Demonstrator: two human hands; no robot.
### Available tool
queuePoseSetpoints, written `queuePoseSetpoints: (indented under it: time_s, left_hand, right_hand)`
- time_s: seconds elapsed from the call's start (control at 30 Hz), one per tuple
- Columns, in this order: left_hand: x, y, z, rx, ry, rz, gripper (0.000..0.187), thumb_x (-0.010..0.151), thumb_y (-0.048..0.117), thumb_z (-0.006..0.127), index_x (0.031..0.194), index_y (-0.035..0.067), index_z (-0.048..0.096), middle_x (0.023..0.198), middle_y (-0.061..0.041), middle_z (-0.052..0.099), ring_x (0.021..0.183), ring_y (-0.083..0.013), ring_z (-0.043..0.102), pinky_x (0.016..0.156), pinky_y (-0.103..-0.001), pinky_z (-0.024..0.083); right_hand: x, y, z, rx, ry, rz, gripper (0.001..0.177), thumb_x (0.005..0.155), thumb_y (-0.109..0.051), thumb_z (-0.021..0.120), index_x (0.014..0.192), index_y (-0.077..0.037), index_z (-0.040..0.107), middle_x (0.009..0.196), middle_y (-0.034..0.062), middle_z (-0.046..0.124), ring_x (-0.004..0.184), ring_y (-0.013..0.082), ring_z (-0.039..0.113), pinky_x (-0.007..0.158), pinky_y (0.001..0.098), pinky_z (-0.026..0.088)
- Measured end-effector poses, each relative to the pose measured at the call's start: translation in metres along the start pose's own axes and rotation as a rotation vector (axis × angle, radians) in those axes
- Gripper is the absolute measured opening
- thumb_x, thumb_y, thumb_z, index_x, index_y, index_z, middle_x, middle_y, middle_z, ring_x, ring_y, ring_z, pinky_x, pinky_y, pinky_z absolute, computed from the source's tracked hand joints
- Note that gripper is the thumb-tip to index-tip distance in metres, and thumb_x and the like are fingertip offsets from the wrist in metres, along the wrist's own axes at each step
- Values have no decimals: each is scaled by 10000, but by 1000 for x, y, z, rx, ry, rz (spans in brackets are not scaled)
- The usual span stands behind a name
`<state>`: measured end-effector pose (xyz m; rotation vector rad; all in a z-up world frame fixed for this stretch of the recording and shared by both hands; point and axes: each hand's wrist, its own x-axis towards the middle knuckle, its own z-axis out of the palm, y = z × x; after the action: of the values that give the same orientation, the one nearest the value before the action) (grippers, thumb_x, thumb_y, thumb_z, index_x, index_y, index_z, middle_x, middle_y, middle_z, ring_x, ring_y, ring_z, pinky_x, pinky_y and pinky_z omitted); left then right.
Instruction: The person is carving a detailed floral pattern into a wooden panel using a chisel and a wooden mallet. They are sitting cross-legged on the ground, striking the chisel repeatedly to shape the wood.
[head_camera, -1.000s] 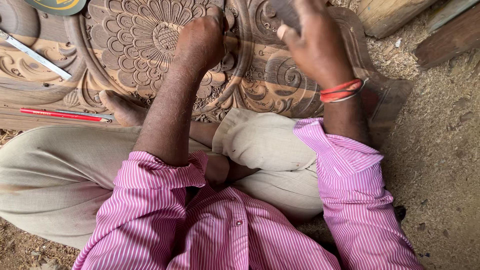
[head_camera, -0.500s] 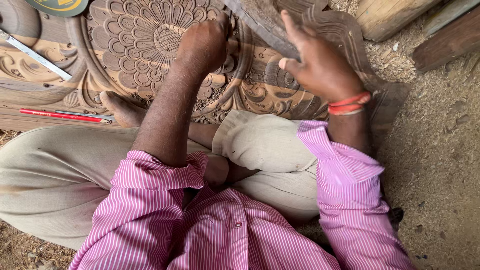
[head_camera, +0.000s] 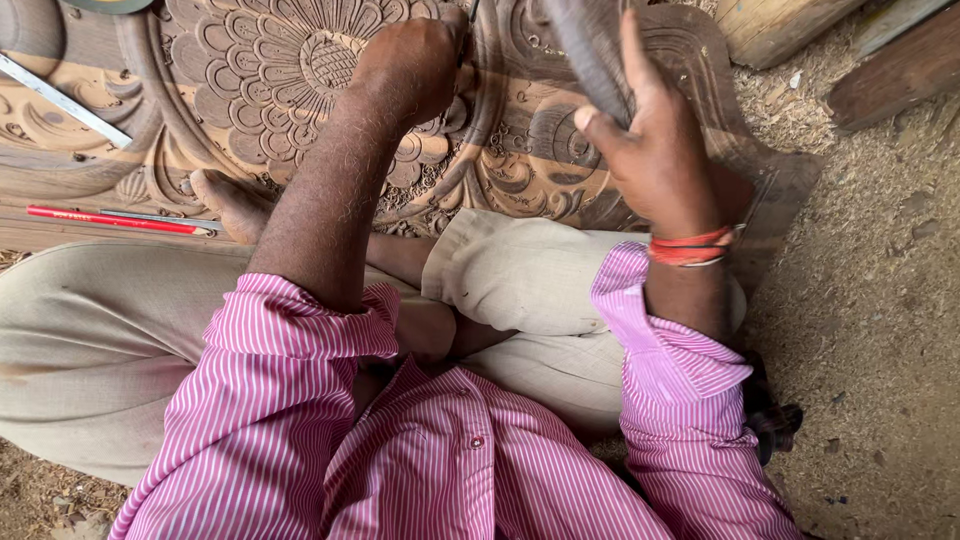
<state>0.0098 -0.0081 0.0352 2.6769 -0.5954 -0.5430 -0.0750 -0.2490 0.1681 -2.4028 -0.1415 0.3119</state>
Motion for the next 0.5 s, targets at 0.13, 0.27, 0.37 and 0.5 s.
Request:
queuePoseSetpoints:
  time_s: [0.13,0.27,0.37,0.5]
  left_hand:
    - [4,2,1,25,-25,22,294,1034,167,627,1274,27,532,908,-167,717,772,-258,720,650,-394,613]
    - [4,-1,6,10,3,20,259,1029,103,609,1268,35,535,899,-168,720,753,-264,718,640,-400,608]
    - [2,-5,11,38,13,40,264,1015,95,623,1257,28,541,919,-177,723,781,-263,723,660,-395,614]
    - [8,-1,6,47,1,69,212,1035,68,610,1237,32,560,937,-184,724,805,-263,731,680,-390,622]
  right_hand:
    - [1,-4,5,-152,-62,108,869,969,-113,719,1643,-10,180,1576,228,499,994,285,718,860,329,598]
    - [1,-9,2,-57,-59,-86,885,965,-87,762,1655,5,218,1560,286,519,1261,261,677,966,324,599]
    - [-1,-10,5,21,90,-184,809,998,-28,741,1622,13,228,1538,261,576,1361,296,661,1133,368,540]
    - [5,-4,5,-173,88,69,877,936,-150,724,1639,-8,219,1464,203,617,1056,344,651,827,385,526]
